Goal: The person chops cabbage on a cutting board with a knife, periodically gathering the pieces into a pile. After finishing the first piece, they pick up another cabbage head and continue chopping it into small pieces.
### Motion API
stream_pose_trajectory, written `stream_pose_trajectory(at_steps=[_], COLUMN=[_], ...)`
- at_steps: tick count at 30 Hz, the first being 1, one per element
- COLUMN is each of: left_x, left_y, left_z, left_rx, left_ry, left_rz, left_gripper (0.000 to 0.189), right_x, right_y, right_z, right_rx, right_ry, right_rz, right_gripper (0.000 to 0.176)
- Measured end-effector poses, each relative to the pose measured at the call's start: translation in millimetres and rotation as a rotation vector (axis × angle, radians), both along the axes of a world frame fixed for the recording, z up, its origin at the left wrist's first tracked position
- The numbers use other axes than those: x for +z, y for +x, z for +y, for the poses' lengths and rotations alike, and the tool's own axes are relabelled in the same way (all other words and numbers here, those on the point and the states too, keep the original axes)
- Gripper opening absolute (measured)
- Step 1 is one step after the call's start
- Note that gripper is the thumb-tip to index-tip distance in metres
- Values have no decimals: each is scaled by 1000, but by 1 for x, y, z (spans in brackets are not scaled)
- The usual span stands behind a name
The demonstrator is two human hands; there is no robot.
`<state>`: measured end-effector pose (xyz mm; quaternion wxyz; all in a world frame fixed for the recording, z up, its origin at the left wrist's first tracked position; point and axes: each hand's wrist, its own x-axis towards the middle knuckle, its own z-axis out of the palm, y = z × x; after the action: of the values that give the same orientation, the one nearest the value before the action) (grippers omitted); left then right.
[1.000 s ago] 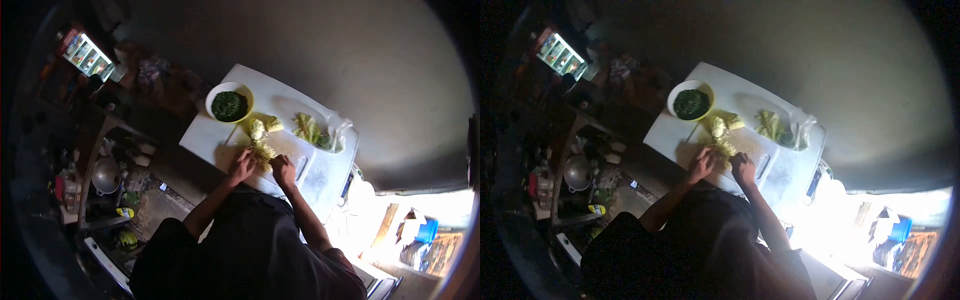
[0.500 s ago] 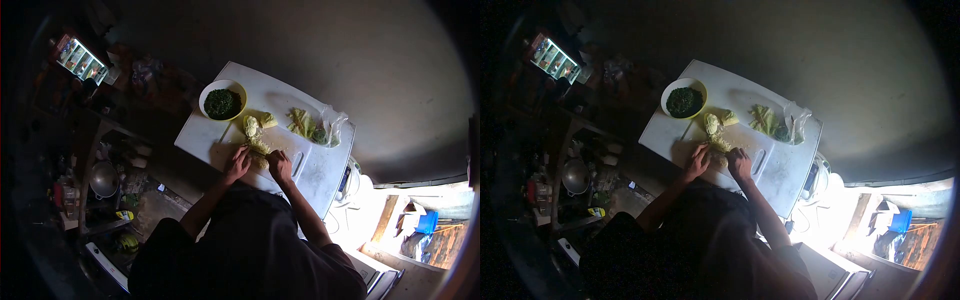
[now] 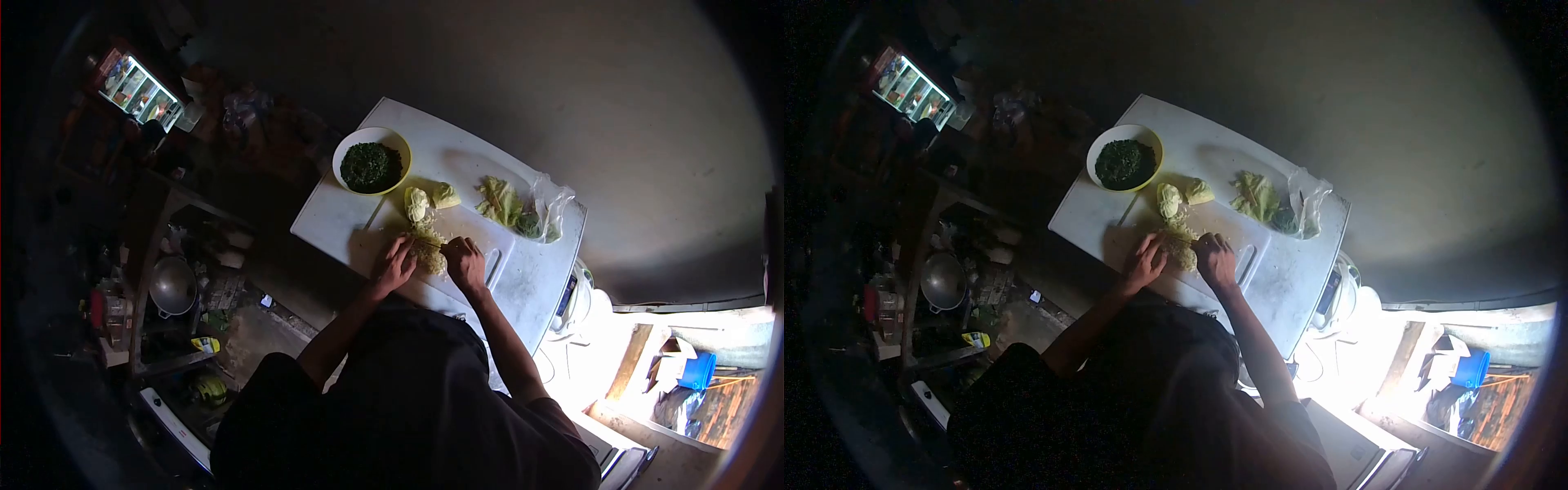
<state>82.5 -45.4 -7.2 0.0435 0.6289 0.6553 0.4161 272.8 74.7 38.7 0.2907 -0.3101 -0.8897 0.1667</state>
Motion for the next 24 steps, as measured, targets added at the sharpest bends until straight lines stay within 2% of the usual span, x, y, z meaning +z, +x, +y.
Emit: stream_pose_trajectory(at_steps=[5, 7, 11, 13, 17, 19, 24], left_x=[7, 7, 8, 12, 19, 17, 19], left_y=[-1, 1, 0, 0, -2, -2, -1], left_z=[2, 4, 2, 2, -1, -1, 1], left_rx=[1, 27, 13, 26, 19, 20, 44], left_ry=[-82, 28, -61, -65, -91, -109, -68], left_rz=[-20, 31, -9, 10, 39, 50, 71], left_gripper=[47, 48, 49, 50, 52, 53, 51], right_x=[-19, -15, 1, 3, -1, -1, 6], right_y=[5, 3, 1, 1, 3, 4, 3], right_z=[9, 16, 25, 25, 27, 29, 30], right_rx=[76, 98, 161, 153, 154, 137, 157], right_ry=[34, 29, -26, 66, 64, 29, -20], right_rz=[-12, -42, -60, -94, -96, -210, -161], right_gripper=[11, 11, 15, 17, 17, 16, 15])
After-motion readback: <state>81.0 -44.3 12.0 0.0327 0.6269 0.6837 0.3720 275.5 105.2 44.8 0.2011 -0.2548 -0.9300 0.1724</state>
